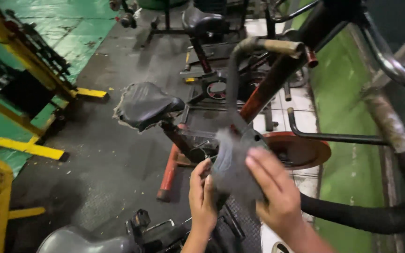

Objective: Cleaning and wiping down various exercise machines and frames in a gym using a cloth.

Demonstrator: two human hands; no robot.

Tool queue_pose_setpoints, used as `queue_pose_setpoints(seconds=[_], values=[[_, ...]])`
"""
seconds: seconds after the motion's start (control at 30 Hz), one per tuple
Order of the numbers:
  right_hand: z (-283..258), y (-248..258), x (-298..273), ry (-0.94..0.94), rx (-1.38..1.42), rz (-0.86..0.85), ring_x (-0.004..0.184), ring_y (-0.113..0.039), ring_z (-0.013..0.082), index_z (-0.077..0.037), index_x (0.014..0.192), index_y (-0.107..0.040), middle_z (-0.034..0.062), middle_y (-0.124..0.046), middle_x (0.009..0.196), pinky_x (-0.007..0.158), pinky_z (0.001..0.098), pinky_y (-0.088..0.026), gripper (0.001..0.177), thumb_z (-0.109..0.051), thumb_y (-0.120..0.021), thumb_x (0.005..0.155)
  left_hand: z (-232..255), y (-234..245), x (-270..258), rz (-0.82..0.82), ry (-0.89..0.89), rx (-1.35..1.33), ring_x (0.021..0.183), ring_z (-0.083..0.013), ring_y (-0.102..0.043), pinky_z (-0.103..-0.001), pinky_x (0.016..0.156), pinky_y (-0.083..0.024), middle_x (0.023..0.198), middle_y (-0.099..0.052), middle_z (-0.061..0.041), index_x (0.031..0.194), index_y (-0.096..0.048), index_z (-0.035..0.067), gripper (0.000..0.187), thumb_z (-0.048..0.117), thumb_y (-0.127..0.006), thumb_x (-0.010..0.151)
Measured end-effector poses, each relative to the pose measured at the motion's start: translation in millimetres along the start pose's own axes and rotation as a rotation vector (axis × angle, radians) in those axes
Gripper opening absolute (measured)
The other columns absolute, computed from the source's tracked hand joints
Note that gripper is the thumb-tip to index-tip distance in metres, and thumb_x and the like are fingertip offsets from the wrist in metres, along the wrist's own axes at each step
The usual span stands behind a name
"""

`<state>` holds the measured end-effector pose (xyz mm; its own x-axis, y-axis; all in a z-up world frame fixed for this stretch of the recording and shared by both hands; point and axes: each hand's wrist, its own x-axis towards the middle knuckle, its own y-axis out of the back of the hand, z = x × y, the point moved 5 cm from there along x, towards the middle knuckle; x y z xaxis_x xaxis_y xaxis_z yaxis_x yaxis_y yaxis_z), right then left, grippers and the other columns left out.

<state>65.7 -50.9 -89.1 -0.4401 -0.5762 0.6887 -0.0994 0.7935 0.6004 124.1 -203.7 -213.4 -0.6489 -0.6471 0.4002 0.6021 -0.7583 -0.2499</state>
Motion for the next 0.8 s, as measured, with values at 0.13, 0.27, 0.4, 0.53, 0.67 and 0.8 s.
queue_pose_setpoints(seconds=[0.13, 0.27, 0.4, 0.53, 0.67, 0.8], values=[[27.7, -8.6, 4.9, 0.094, -0.264, 0.073, 0.135, -0.055, 0.0361, -0.006, 0.135, -0.061, 0.0172, -0.061, 0.140, 0.115, 0.0505, -0.040, 0.074, 0.010, -0.062, 0.063, 13.5, -15.8, 7.9, -0.007, 0.005, 0.223, 0.130, -0.0246, -0.058, -0.037, 0.108, -0.044, 0.145, -0.058, -0.013, 0.142, -0.053, 0.001, 0.046, 0.025, -0.050, 0.102], [39.9, -8.4, -16.5, 0.068, -0.302, -0.039, 0.136, -0.052, 0.0362, -0.006, 0.132, -0.063, 0.0157, -0.063, 0.138, 0.115, 0.0504, -0.038, 0.077, 0.011, -0.060, 0.057, -2.1, -24.3, 4.7, -0.048, -0.042, 0.272, 0.134, -0.0290, -0.057, -0.039, 0.113, -0.040, 0.142, -0.061, -0.015, 0.138, -0.058, 0.000, 0.043, 0.025, -0.052, 0.103], [50.7, -0.2, -48.9, -0.038, -0.200, -0.141, 0.134, -0.056, 0.0314, -0.007, 0.130, -0.066, 0.0119, -0.065, 0.137, 0.115, 0.0476, -0.039, 0.078, 0.011, -0.059, 0.055, 1.2, -26.0, 10.3, -0.043, -0.074, 0.317, 0.132, -0.0292, -0.059, -0.039, 0.113, -0.041, 0.138, -0.064, -0.015, 0.133, -0.062, 0.000, 0.040, 0.025, -0.053, 0.102], [26.4, 32.0, -17.3, -0.175, -0.004, 0.053, 0.134, -0.060, 0.0294, -0.008, 0.133, -0.064, 0.0117, -0.064, 0.139, 0.113, 0.0426, -0.045, 0.074, 0.011, -0.056, 0.061, 25.3, -26.7, 12.0, -0.043, -0.134, 0.322, 0.131, -0.0302, -0.059, -0.040, 0.115, -0.040, 0.137, -0.064, -0.015, 0.132, -0.061, 0.000, 0.039, 0.025, -0.053, 0.102], [37.1, 6.7, 2.9, 0.089, -0.326, 0.167, 0.140, -0.049, 0.0406, -0.006, 0.136, -0.059, 0.0179, -0.057, 0.144, 0.117, 0.0485, -0.039, 0.072, 0.009, -0.059, 0.067, 21.2, -33.7, 11.9, -0.035, -0.130, 0.321, 0.134, -0.0316, -0.056, -0.041, 0.116, -0.038, 0.141, -0.061, -0.016, 0.135, -0.059, 0.000, 0.041, 0.024, -0.051, 0.103], [50.7, -14.0, -21.5, 0.103, -0.440, 0.059, 0.138, -0.048, 0.0459, -0.005, 0.143, -0.053, 0.0255, -0.051, 0.148, 0.113, 0.0512, -0.041, 0.076, 0.011, -0.057, 0.068, -1.9, -33.5, 4.4, -0.045, -0.144, 0.351, 0.133, -0.0312, -0.057, -0.041, 0.115, -0.039, 0.141, -0.061, -0.016, 0.134, -0.059, 0.000, 0.040, 0.024, -0.052, 0.103]])
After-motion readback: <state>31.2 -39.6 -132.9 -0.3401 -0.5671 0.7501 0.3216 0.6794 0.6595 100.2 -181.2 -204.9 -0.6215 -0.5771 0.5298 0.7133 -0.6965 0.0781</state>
